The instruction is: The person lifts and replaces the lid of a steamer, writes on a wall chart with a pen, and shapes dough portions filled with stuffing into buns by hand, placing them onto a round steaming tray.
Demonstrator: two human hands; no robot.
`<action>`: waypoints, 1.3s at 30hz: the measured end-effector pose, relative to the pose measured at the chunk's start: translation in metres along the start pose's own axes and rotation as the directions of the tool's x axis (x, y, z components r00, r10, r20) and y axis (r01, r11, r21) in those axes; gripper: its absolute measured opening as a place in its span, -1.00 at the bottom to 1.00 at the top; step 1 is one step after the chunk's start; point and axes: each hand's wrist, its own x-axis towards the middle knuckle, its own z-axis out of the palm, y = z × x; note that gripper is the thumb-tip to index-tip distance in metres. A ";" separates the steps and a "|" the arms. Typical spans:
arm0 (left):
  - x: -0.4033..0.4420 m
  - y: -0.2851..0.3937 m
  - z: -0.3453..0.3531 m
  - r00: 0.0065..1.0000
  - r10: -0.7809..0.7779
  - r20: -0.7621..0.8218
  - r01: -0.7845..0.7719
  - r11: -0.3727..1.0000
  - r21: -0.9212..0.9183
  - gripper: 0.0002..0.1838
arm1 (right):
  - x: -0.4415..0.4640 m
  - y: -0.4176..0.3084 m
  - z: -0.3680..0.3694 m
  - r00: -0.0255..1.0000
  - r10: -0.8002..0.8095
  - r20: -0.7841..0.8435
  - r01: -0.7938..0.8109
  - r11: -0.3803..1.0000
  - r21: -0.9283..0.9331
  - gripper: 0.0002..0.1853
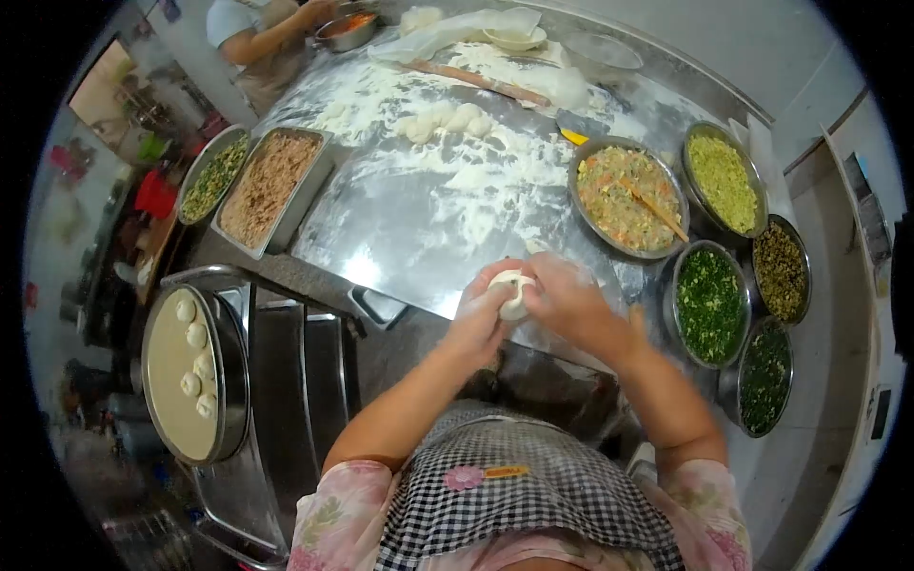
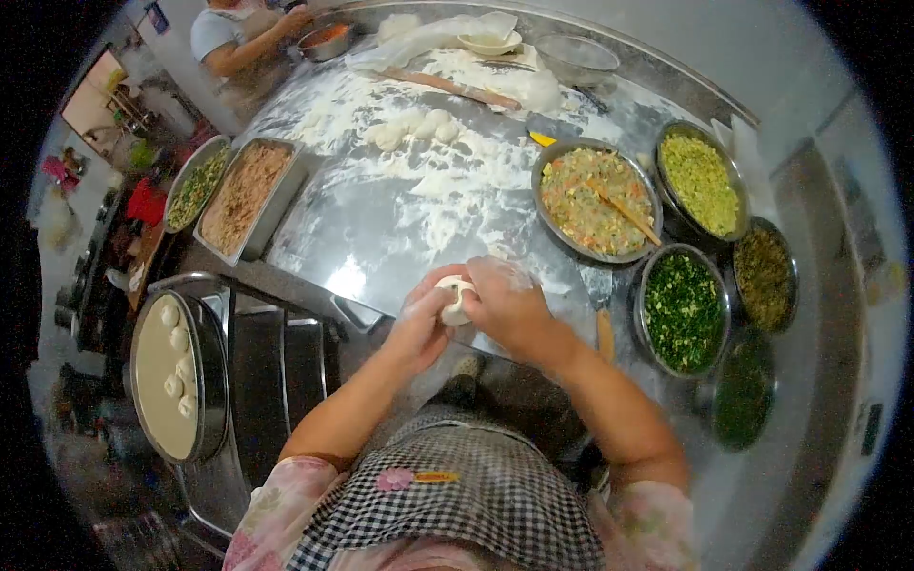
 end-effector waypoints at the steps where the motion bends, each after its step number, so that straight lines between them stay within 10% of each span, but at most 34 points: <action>1: -0.006 -0.004 0.001 0.997 0.010 -0.074 -0.008 1.000 0.028 -0.58 | -0.005 0.001 0.010 0.999 0.045 -0.009 -0.045 0.998 0.043 -0.76; 8: -0.045 -0.022 -0.010 0.957 0.107 -0.268 -0.146 0.980 -0.132 -0.53 | -0.029 -0.020 0.045 0.996 0.082 -0.017 -0.078 0.982 0.170 -0.76; 19: -0.106 0.028 -0.083 0.982 0.137 -0.127 -0.122 0.986 0.118 -0.57 | 0.014 -0.089 0.074 0.935 -0.178 0.306 0.135 0.978 0.158 -0.79; 25: -0.166 0.037 -0.188 0.979 0.112 -0.170 -0.122 0.991 -0.049 -0.48 | 0.047 -0.186 0.147 0.830 -0.084 0.551 0.065 0.996 0.054 -0.77; 31: -0.256 0.064 -0.280 0.980 0.094 -0.173 -0.143 0.944 -0.299 -0.44 | 0.075 -0.266 0.275 0.584 -0.313 0.749 0.183 0.950 0.255 -0.81; 36: -0.322 0.087 -0.346 0.849 0.248 -0.466 -0.382 0.898 -0.218 -0.44 | 0.090 -0.337 0.362 0.537 -0.518 0.666 0.430 0.847 0.312 -0.73; 38: -0.342 0.105 -0.361 0.716 0.481 -0.505 -0.669 0.679 -0.302 -0.39 | 0.099 -0.371 0.384 0.562 -0.648 0.515 0.520 0.760 0.389 -0.62; 39: -0.361 0.128 -0.363 0.686 0.565 -0.458 -0.711 0.656 -0.255 -0.31 | 0.104 -0.381 0.401 0.545 -0.549 0.633 0.310 0.834 0.457 -0.47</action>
